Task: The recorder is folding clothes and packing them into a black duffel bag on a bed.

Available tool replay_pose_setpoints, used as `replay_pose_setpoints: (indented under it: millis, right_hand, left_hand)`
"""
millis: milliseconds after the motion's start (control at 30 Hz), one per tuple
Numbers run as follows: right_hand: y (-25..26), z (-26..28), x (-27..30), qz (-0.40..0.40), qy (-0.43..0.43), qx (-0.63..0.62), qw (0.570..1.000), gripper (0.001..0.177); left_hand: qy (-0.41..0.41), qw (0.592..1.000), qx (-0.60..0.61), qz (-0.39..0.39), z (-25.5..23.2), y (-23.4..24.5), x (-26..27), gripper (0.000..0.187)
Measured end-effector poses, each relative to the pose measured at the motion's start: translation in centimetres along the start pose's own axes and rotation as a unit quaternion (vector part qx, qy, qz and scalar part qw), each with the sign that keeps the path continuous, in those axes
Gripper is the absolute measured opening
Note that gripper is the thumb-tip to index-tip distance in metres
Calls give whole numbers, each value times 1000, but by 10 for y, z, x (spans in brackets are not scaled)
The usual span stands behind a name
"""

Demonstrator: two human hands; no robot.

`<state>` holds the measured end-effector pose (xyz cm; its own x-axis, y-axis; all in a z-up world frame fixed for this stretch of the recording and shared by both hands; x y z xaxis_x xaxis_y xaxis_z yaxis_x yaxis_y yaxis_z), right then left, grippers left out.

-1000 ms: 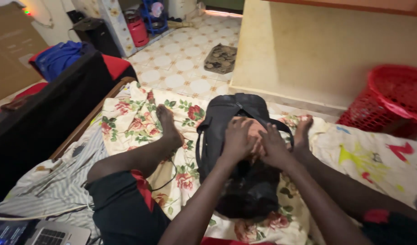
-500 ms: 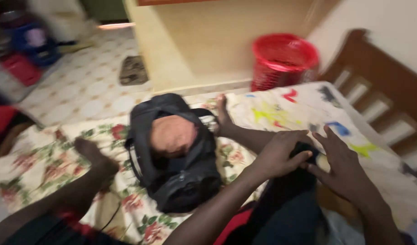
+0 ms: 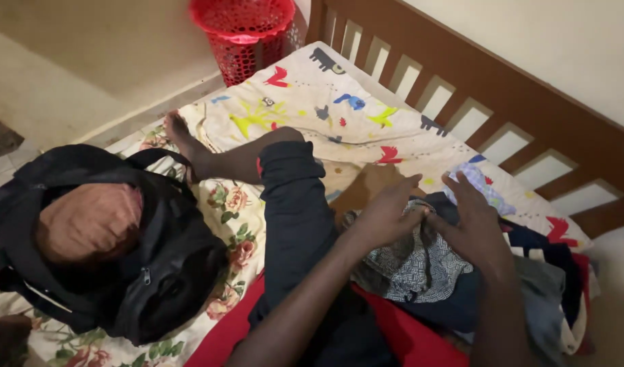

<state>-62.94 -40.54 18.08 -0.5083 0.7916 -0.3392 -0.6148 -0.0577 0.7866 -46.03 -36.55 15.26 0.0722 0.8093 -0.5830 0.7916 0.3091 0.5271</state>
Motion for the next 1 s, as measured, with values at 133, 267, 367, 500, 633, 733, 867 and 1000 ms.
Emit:
replay_pose_setpoints:
  millis: [133, 267, 367, 500, 633, 733, 867, 1000]
  right_hand:
    - [3, -14, 18, 13, -65, -8, 998, 86]
    - [-4, -42, 35, 14, -87, -7, 996, 77]
    - [-10, -60, 44, 13, -124, 40, 991, 74]
    - [-26, -76, 51, 38, -189, -20, 981, 81]
    - [-53, -81, 48, 53, -322, -7, 945, 92]
    - [-83, -114, 38, -8, -263, -16, 965, 102]
    - [-132, -146, 34, 113, -317, 47, 941, 69]
    - [-133, -136, 25, 61, -284, -162, 943, 37]
  left_hand:
    - [42, 996, 42, 65, 4, -10, 12, 69]
    - [60, 976, 103, 185, 26, -42, 32, 84]
    - [22, 974, 95, 202, 35, -59, 46, 96]
    - [45, 964, 24, 259, 32, -63, 49, 100]
    - [59, 962, -26, 266, 43, -76, 57, 105]
    - [26, 967, -17, 253, 41, -77, 57, 105]
    - [58, 956, -47, 285, 56, -88, 62, 103]
    - [78, 966, -89, 230, 71, -81, 59, 102]
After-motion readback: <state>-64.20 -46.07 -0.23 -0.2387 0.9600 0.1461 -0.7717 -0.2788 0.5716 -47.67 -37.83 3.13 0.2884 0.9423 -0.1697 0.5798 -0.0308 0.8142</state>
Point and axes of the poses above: each hand's wrist, its own x-axis away from the middle knuckle, its own y-axis out of the back of the hand, z = x × y, the point moved 7 cm from there along -x, towards the middle knuckle, and after that the axes turned 14 degrees about -x, right-handed, at the moved point
